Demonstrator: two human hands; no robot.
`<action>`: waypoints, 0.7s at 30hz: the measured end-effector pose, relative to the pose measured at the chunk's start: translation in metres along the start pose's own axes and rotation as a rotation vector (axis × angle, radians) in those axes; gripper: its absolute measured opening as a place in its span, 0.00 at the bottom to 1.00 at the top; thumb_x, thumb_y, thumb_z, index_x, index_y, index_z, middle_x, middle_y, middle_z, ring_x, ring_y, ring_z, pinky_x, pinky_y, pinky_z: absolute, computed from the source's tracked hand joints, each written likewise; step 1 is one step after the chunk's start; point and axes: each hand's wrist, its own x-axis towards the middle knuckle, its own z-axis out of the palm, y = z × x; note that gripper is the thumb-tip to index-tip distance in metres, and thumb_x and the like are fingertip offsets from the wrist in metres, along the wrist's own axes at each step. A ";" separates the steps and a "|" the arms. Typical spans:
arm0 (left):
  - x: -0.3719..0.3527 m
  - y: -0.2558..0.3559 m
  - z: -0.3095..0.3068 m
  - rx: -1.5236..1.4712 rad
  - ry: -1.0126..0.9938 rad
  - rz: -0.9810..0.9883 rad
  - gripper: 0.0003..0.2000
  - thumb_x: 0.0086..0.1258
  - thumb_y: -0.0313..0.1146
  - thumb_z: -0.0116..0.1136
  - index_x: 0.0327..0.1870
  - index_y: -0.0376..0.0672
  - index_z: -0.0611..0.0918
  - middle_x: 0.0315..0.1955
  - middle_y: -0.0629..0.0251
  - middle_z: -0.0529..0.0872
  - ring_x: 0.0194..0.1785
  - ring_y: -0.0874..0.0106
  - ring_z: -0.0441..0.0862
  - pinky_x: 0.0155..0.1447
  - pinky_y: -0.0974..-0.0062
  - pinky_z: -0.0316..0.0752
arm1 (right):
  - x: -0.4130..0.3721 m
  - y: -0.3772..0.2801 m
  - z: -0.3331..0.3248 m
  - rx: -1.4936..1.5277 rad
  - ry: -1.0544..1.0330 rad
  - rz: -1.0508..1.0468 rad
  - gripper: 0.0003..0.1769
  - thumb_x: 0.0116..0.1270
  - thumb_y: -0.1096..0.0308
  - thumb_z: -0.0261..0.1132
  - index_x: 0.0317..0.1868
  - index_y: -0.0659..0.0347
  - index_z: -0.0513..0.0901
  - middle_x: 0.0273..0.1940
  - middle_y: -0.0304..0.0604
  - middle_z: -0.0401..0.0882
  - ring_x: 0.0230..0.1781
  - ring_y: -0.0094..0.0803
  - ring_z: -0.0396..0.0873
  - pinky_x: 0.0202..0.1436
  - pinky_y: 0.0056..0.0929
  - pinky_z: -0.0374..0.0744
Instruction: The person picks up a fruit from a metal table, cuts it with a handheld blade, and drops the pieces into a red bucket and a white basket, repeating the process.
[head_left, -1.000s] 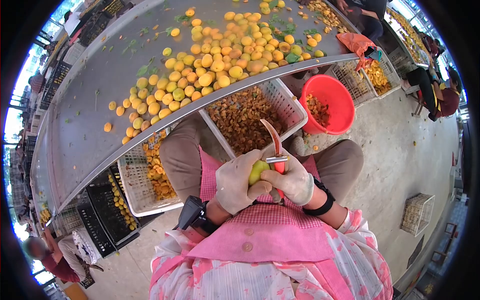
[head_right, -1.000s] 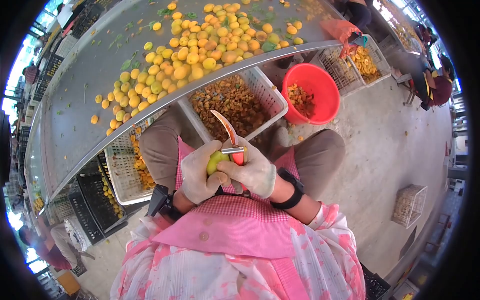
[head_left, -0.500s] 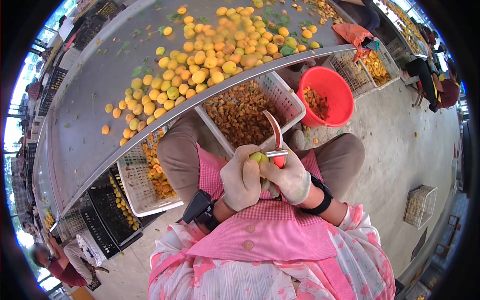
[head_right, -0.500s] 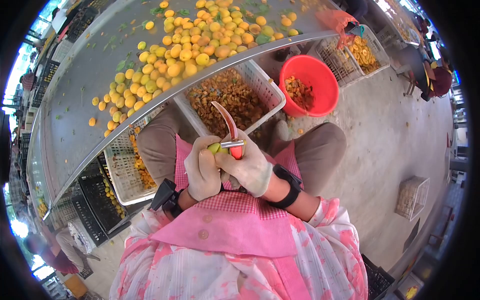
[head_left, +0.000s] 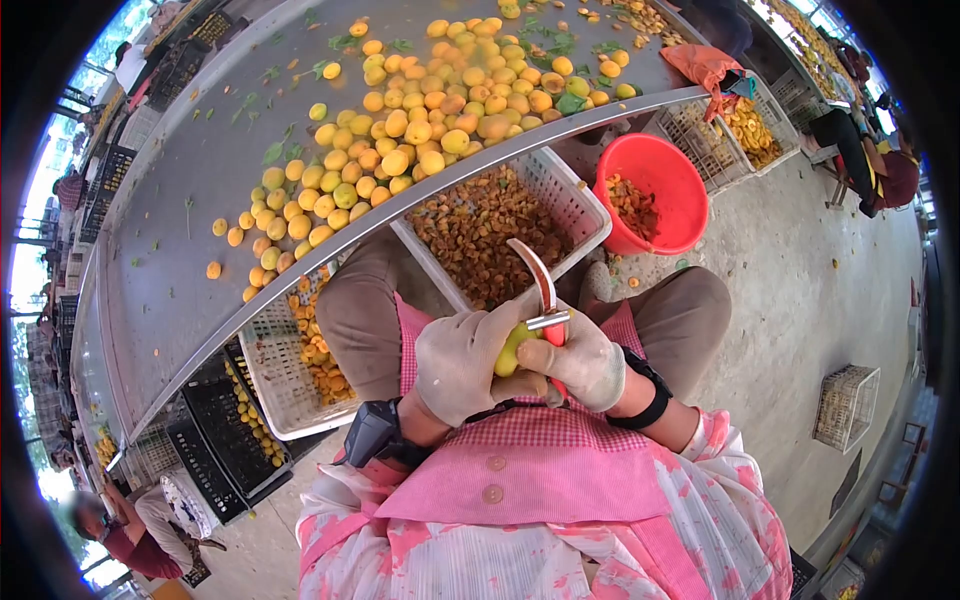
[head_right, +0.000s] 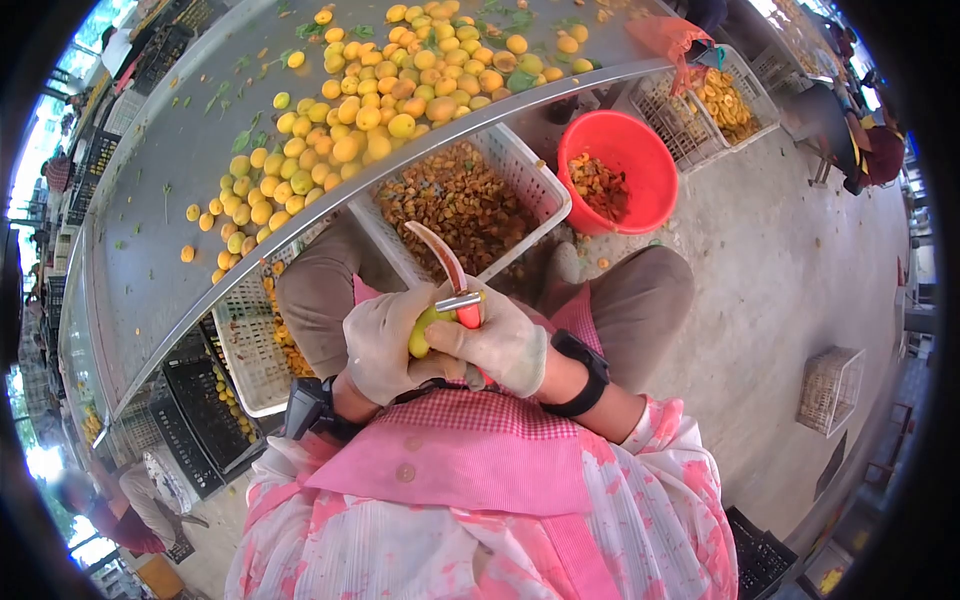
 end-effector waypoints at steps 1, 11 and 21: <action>-0.002 0.000 -0.001 0.018 -0.002 0.015 0.37 0.64 0.69 0.54 0.50 0.36 0.79 0.31 0.53 0.83 0.32 0.53 0.84 0.33 0.61 0.77 | 0.000 -0.003 0.002 -0.004 -0.023 0.051 0.22 0.70 0.57 0.68 0.53 0.62 0.71 0.25 0.37 0.77 0.18 0.20 0.73 0.17 0.17 0.69; -0.013 0.005 0.032 -0.339 0.308 -0.170 0.17 0.73 0.44 0.50 0.48 0.39 0.79 0.29 0.53 0.83 0.29 0.52 0.83 0.32 0.62 0.77 | -0.002 -0.004 0.012 -0.038 0.101 0.053 0.20 0.73 0.64 0.62 0.59 0.61 0.66 0.24 0.38 0.75 0.16 0.22 0.72 0.18 0.19 0.71; -0.016 0.014 0.038 -0.524 0.328 -0.391 0.16 0.79 0.41 0.45 0.48 0.36 0.79 0.30 0.52 0.84 0.31 0.58 0.86 0.34 0.67 0.78 | 0.002 0.002 0.019 -0.023 0.257 0.106 0.16 0.72 0.64 0.61 0.54 0.61 0.68 0.22 0.36 0.73 0.14 0.21 0.71 0.15 0.19 0.69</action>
